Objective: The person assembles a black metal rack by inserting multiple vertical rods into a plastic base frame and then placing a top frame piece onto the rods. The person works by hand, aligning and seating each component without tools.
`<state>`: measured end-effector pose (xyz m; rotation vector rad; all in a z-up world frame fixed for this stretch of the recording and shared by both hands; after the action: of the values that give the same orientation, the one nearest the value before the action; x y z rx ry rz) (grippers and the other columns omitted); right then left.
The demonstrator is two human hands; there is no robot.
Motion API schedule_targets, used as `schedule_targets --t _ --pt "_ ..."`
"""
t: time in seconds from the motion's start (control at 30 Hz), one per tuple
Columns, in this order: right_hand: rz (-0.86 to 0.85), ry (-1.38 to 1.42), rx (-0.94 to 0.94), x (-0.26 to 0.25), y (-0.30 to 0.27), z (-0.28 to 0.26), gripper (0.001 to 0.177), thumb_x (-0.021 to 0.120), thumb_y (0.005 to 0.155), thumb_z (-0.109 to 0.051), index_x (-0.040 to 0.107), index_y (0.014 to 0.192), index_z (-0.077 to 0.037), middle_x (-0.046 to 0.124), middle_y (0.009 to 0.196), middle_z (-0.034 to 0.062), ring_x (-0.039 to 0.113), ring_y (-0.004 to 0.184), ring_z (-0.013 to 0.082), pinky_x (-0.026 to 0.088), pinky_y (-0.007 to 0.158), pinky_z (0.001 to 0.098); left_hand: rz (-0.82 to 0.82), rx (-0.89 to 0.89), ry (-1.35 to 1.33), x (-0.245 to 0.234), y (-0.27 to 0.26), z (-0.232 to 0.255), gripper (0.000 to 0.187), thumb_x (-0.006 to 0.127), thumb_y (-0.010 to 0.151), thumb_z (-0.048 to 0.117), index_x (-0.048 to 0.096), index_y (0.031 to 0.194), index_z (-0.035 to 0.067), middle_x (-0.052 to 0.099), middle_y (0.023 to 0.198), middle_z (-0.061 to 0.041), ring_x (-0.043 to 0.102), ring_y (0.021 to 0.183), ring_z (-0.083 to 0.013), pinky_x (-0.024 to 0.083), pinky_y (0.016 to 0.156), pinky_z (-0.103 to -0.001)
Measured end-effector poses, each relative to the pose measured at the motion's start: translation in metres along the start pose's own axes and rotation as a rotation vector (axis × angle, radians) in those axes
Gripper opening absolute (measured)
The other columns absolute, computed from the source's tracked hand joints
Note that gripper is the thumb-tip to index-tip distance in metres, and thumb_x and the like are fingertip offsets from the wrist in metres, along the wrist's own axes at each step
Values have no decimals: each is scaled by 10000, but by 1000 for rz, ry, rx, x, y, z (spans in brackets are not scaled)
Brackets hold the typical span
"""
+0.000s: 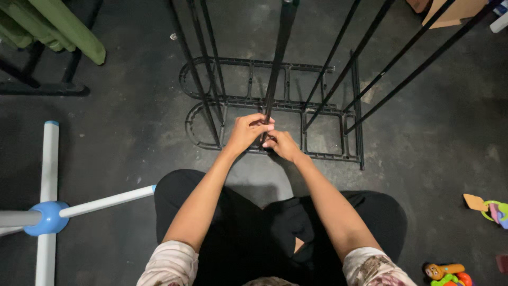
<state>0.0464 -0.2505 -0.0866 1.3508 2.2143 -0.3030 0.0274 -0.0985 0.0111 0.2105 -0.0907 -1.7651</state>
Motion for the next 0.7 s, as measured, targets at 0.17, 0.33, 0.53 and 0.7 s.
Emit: schedule_targets --t 0.17,0.33,0.53,0.7 --pt "-32 -203 -46 1 0 -3 220 747 888 -163 695 1073 -55 750 997 160 713 975 374 536 816 465 -55 23 -17 2 0 16 278 814 861 148 739 1095 17 768 964 -57 725 905 -114 576 819 -286" --pt "-64 -216 -72 0 -4 -28 261 703 906 -146 643 1143 -57 731 1083 183 663 1061 421 510 866 514 -143 214 -171 11 16 66 488 800 869 136 596 1303 44 715 1131 -56 670 1072 -132 523 992 -285" --pt "-70 -233 3 4 -7 -36 271 727 877 -148 654 1118 -47 707 1019 213 674 984 428 525 833 514 -170 311 -428 41 41 87 758 312 1031 735 656 983 61 489 778 43 409 703 -38 334 643 -205" --pt "199 -232 -173 19 -10 -16 160 682 839 -56 694 993 -13 709 988 242 672 964 461 535 824 511 -104 234 -534 52 40 67 714 277 995 804 313 748 135 283 673 47 259 606 -88 196 560 -283"
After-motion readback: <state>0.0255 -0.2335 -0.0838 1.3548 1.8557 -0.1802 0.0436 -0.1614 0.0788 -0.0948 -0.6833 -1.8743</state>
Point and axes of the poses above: each hand's wrist, its own y-axis towards the middle knuckle, its own x-axis out of the palm, z = x × y, the point moved 6 cm from there along y, towards the middle knuckle
